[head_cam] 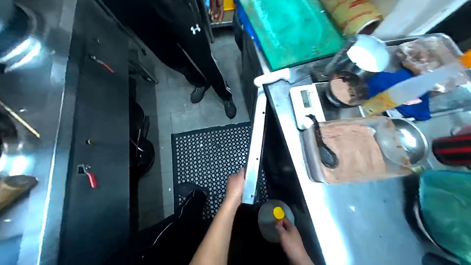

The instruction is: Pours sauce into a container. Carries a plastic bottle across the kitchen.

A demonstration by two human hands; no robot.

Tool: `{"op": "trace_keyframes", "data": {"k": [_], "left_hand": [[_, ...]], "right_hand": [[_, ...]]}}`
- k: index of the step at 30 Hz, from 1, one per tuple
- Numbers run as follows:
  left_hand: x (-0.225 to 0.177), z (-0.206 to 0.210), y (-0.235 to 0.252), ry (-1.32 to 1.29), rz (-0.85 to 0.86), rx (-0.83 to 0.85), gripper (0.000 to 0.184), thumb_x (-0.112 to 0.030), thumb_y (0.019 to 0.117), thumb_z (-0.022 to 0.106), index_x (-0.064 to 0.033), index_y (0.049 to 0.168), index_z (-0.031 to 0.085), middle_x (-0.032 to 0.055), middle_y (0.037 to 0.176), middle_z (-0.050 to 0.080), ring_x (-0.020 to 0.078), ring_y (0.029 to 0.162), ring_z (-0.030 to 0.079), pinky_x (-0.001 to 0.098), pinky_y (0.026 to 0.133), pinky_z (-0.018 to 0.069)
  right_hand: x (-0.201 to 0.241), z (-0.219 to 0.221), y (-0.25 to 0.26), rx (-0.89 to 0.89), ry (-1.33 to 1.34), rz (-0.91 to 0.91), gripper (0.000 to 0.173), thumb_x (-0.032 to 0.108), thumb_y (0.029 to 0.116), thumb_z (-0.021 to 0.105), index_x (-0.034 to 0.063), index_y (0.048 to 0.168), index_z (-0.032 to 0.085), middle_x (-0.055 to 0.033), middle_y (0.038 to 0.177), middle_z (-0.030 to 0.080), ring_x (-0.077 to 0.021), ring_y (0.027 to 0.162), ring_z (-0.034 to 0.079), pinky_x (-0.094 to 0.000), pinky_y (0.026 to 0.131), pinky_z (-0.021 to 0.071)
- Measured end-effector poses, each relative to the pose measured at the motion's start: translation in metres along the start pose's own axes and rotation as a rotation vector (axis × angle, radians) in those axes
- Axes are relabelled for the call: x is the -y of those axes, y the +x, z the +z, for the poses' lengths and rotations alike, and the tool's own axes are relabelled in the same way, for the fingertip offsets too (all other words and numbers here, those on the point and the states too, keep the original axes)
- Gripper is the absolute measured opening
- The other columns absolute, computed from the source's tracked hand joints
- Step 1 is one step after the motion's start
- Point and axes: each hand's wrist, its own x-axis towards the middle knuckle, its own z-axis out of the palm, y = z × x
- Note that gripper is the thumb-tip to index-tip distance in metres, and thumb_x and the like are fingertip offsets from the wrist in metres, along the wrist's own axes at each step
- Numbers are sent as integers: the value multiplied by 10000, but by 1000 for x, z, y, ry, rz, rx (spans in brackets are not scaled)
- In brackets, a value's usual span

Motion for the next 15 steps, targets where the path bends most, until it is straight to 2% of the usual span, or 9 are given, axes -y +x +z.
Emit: {"op": "trace_keyframes", "data": {"k": [1,3,4,6,9,11,12,14,15], "left_hand": [[-5,-26,14,118,24,-56,574,-461,1099,403,26,1124,705,245,1104,690,377,1062,660,596,932,513],[-16,-78,43,281,42,-142,530,-452,1091,423,-15,1169,713,244,1157,685,403,1116,643,651,965,475],[-22,-103,58,321,43,-191,522,-472,1081,431,-40,1174,708,235,1147,688,405,1100,648,673,944,478],[-37,-146,86,397,56,-269,533,-508,1070,423,-63,1167,700,238,1119,685,430,1070,650,719,889,472],[-69,-189,119,508,72,-308,537,-535,1066,401,-93,1144,696,240,1094,678,459,1057,635,750,832,449],[-82,-208,137,549,84,-323,527,-553,1054,405,-119,1106,701,237,1047,678,467,1016,638,757,779,446],[-85,-216,145,563,92,-336,525,-565,1045,402,-137,1093,701,231,1018,679,464,989,643,753,750,447],[-93,-230,158,604,112,-360,532,-597,1032,386,-164,1067,692,204,969,677,443,944,649,732,708,456],[-96,-236,163,625,130,-367,537,-611,1028,379,-172,1045,688,189,937,671,433,913,646,713,680,455]], "right_hand": [[8,10,14,-58,33,-10,175,161,1004,581,14,967,669,-107,878,659,-209,813,636,-440,762,536],[20,32,47,-200,131,-44,200,173,997,583,2,936,668,-118,858,670,-222,802,647,-449,745,542],[27,43,68,-269,193,-62,200,179,984,598,-3,929,658,-126,863,675,-227,806,657,-450,743,555],[37,63,116,-380,306,-41,187,153,993,623,-34,992,629,-164,920,685,-253,843,678,-461,776,583],[42,87,207,-556,356,98,235,177,1025,620,-56,1041,633,-179,876,683,-272,759,676,-465,712,578],[46,94,265,-587,341,245,349,287,1048,593,-41,1134,675,-203,1019,710,-321,910,693,-523,824,568],[51,94,289,-580,329,289,347,280,1047,584,-31,1168,677,-209,1094,701,-333,985,680,-537,871,551],[64,90,328,-507,363,288,288,162,1064,527,-25,1267,610,-198,1209,644,-285,1066,625,-460,913,524],[69,86,345,-462,434,269,304,136,1096,445,-38,1330,530,-199,1245,596,-249,1068,589,-407,910,523]]}}
